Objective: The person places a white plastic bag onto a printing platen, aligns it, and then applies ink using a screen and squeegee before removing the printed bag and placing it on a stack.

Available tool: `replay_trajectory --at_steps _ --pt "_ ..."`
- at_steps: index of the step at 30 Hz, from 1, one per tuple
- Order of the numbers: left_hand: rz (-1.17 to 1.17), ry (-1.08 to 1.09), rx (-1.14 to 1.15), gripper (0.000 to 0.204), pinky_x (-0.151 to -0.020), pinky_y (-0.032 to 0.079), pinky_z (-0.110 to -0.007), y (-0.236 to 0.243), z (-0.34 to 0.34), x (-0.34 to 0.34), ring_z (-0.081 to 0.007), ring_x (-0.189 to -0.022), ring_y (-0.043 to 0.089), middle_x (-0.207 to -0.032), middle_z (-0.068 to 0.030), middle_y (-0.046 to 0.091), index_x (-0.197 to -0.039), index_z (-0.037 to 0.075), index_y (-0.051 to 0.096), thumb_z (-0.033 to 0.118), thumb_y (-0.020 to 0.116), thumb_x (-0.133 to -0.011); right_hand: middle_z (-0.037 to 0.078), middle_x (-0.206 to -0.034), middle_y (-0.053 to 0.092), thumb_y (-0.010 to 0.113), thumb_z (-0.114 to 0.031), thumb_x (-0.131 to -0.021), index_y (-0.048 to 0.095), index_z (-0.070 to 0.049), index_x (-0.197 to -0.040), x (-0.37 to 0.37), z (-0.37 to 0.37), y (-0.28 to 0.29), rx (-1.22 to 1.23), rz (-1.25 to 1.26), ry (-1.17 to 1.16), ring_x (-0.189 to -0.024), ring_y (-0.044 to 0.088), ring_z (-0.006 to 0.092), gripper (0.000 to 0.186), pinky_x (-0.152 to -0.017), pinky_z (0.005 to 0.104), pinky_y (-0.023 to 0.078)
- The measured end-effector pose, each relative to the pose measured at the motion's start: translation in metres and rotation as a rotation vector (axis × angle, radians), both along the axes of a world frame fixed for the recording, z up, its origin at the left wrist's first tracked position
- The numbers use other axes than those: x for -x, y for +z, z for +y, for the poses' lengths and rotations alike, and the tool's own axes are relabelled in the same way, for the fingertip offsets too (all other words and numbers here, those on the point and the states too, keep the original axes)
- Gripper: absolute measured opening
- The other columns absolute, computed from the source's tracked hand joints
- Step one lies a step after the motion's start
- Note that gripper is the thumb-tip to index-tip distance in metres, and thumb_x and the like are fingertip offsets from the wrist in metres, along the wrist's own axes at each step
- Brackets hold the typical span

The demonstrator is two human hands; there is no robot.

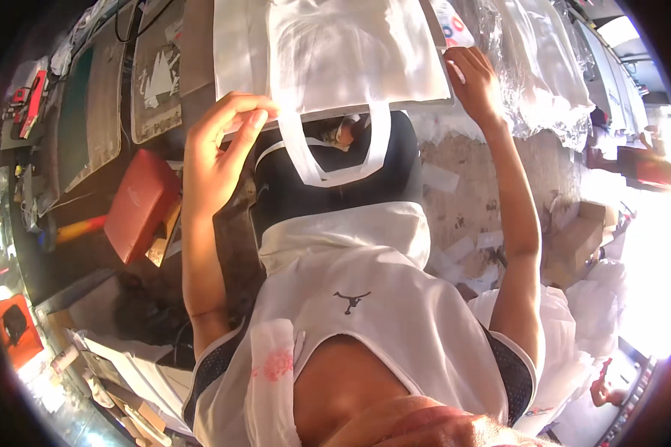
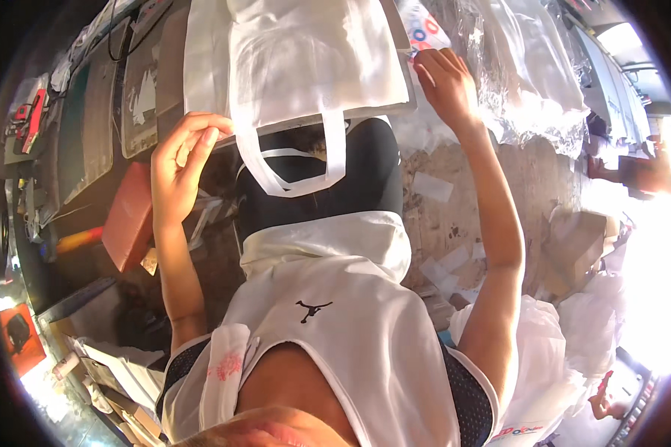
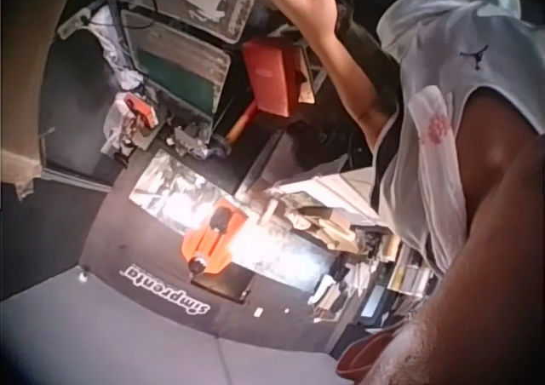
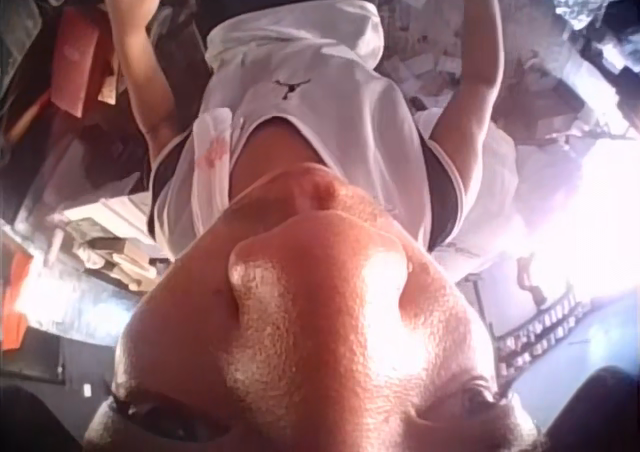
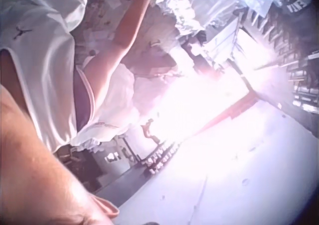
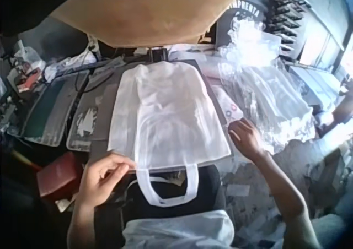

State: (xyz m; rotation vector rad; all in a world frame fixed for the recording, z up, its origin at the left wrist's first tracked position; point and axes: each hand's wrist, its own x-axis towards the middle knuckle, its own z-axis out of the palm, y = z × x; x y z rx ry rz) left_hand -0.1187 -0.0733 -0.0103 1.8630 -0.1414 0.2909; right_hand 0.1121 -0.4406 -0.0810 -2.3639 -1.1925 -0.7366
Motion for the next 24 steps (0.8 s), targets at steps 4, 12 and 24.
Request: replay_trajectory --at_steps 4,12,24 --pt "-0.027 -0.014 -0.005 0.016 -0.090 0.053 -0.029 0.008 -0.006 -0.003 -0.0158 -0.098 0.069 -0.101 -0.0082 0.071 -0.107 -0.002 0.070 0.011 0.061 -0.105 0.005 -0.101 0.067 0.069 -0.006 -0.090 0.065 -0.008 -0.104 -0.004 0.003 -0.013 0.019 0.044 -0.042 -0.097 0.063 0.0292 0.014 -0.086 0.0424 0.051" --pt "-0.033 -0.061 -0.100 0.018 -0.091 0.052 -0.031 0.006 -0.011 -0.008 -0.0169 -0.099 0.069 -0.105 -0.0070 0.073 -0.109 0.001 0.072 0.016 0.062 -0.104 0.007 -0.105 0.071 0.067 -0.018 -0.095 0.071 -0.009 -0.107 -0.035 -0.007 -0.004 0.120 0.462 -0.133 -0.093 0.067 0.0293 0.016 -0.084 0.0408 0.053" --pt "0.024 -0.106 0.132 0.027 -0.092 0.053 -0.030 0.012 -0.012 -0.029 -0.0138 -0.100 0.067 -0.105 -0.0079 0.071 -0.119 -0.002 0.068 0.021 0.059 -0.107 0.002 -0.088 0.070 0.067 -0.022 -0.098 0.070 -0.004 -0.107 -0.042 0.024 0.103 -0.516 0.295 -0.241 -0.085 0.058 0.0050 0.020 -0.076 0.0236 0.046"
